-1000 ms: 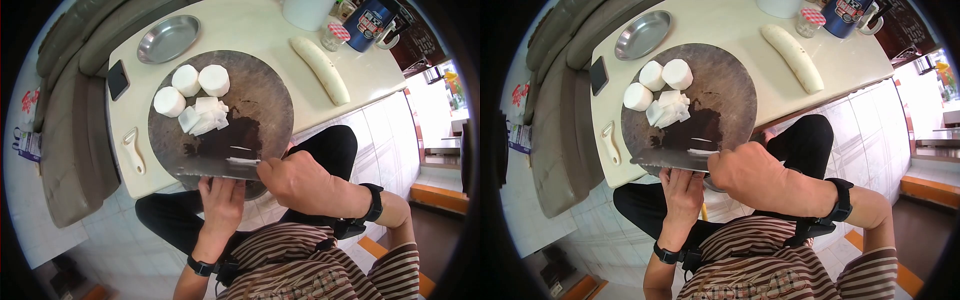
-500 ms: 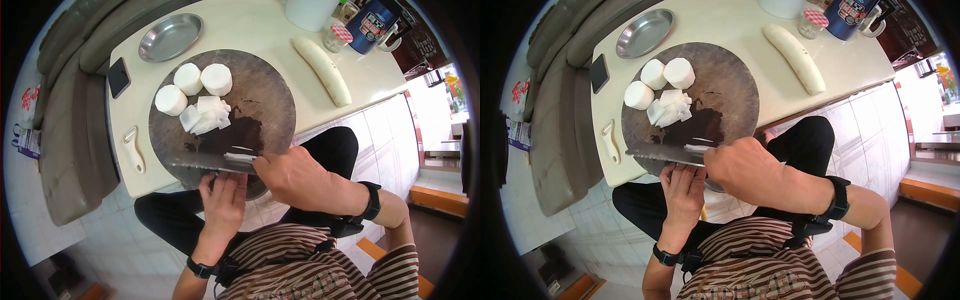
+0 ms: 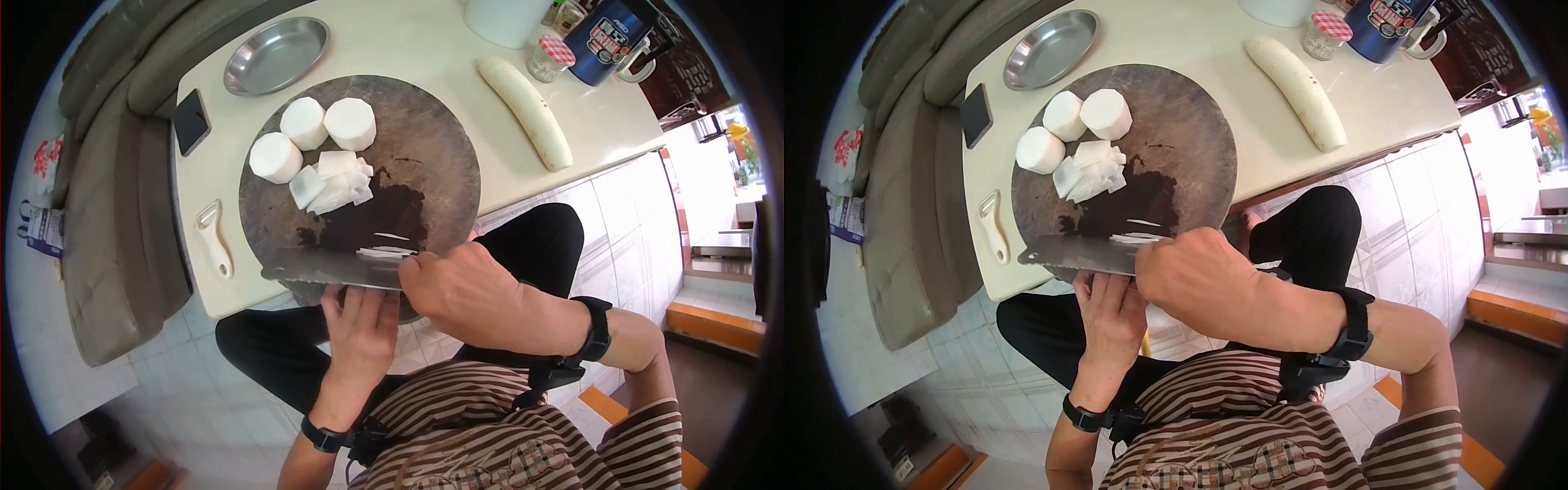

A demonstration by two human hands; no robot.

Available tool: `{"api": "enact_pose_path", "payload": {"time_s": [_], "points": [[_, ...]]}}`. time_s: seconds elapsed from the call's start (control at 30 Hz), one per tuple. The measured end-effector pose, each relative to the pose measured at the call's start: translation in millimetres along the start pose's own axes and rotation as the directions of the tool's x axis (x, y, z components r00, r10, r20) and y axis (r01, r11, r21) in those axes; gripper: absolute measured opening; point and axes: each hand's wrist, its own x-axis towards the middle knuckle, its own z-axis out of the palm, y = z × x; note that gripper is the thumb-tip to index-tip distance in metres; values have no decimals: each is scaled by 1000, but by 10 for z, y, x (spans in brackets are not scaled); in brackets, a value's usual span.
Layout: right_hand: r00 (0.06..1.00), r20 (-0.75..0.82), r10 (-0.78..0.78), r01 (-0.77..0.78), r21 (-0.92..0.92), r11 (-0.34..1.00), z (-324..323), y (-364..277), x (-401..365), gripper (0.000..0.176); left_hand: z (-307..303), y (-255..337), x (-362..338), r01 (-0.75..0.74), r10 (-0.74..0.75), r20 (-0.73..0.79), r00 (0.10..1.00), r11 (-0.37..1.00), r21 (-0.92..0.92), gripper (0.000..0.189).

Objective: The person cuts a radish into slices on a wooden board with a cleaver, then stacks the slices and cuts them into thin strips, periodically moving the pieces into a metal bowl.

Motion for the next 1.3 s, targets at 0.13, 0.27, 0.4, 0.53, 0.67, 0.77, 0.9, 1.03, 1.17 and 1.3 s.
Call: {"api": "enact_pose_path", "payload": {"time_s": [0.13, 0.27, 0.4, 0.53, 0.67, 0.77, 0.9, 1.03, 1.17, 1.3], "points": [[998, -30, 54, -53, 24, 998, -16, 121, -26, 14, 12, 14, 25, 12, -12, -12, 1000, 1000, 22, 23], [999, 43, 21, -22, 4, 1000, -128, 52, -134, 14, 18, -6, 13, -3, 3, -20, 1000, 1000, 5, 21], [998, 59, 22, -22, -1, 1000, -73, 24, -143, 13, 41, -35, -54, 16, -16, 6, 1000, 1000, -17, 17], [999, 50, 16, -19, 61, 998, -31, 42, -101, 20, 32, -11, -27, 22, -22, -15, 1000, 1000, -15, 18], [1000, 16, -6, 5, 42, 999, -22, 55, -9, 13, -7, 14, 4, 1, -1, 7, 1000, 1000, 15, 20], [999, -9, 40, -40, 47, 998, 5, 121, -49, 13, -18, 23, 21, -13, 13, 3, 1000, 999, 49, 23], [996, 76, 42, -45, 36, 998, -81, 34, -141, 12, 9, -10, -28, -24, 25, -8, 1000, 999, 35, 21], [998, 57, 12, -14, 37, 999, -68, 13, -143, 20, 37, -23, -70, 23, -24, -17, 1000, 1000, -20, 21], [1000, -12, -24, 24, 61, 998, 26, 18, -59, 20, 9, -11, -47, 1, -1, -6, 1000, 1000, -18, 17], [1000, 14, 0, -1, 75, 997, 56, 71, 16, 19, -4, 11, -14, 7, -7, -26, 1000, 1000, 6, 21]]}}
